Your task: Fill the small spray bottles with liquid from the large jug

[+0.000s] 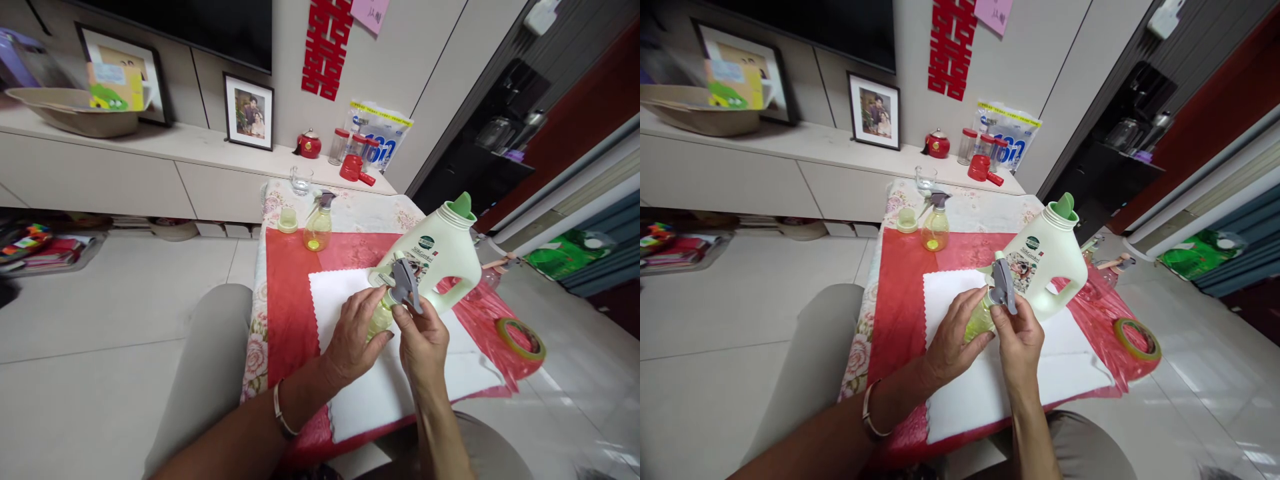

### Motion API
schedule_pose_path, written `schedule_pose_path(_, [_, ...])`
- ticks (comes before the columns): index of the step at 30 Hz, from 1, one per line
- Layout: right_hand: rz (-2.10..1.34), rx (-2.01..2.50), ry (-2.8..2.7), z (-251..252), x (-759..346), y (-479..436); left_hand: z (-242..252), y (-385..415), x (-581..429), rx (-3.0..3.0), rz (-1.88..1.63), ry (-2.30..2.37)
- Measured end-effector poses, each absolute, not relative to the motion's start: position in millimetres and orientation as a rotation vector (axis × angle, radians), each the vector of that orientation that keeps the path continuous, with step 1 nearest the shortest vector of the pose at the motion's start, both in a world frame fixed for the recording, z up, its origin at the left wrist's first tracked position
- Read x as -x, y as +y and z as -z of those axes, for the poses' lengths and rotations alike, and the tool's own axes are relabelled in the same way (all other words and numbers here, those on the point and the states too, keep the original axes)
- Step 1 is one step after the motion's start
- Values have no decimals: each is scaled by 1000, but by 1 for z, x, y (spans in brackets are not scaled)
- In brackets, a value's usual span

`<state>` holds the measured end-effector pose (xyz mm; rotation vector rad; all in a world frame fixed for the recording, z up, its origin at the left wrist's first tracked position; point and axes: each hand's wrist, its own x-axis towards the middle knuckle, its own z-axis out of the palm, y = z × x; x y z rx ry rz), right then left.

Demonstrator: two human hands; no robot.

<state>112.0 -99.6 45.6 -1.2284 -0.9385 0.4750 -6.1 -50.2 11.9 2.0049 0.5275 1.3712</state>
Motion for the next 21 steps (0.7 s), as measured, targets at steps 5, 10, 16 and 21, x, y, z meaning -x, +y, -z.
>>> schedule_pose_path(5, [-436, 1247, -954, -49, -109, -97, -12, -50, 5, -1992, -1378, 534])
schedule_pose_path(10, [-416, 1282, -1006, -57, -103, -95, -12, -52, 5, -2000, -1360, 543])
schedule_pose_path(16, [-430, 1303, -1017, -52, -101, -97, -13, -52, 5, -1985, -1368, 550])
schedule_pose_path(21, [-470, 1313, -935, -42, -103, -100, -14, -52, 6, -1985, -1364, 557])
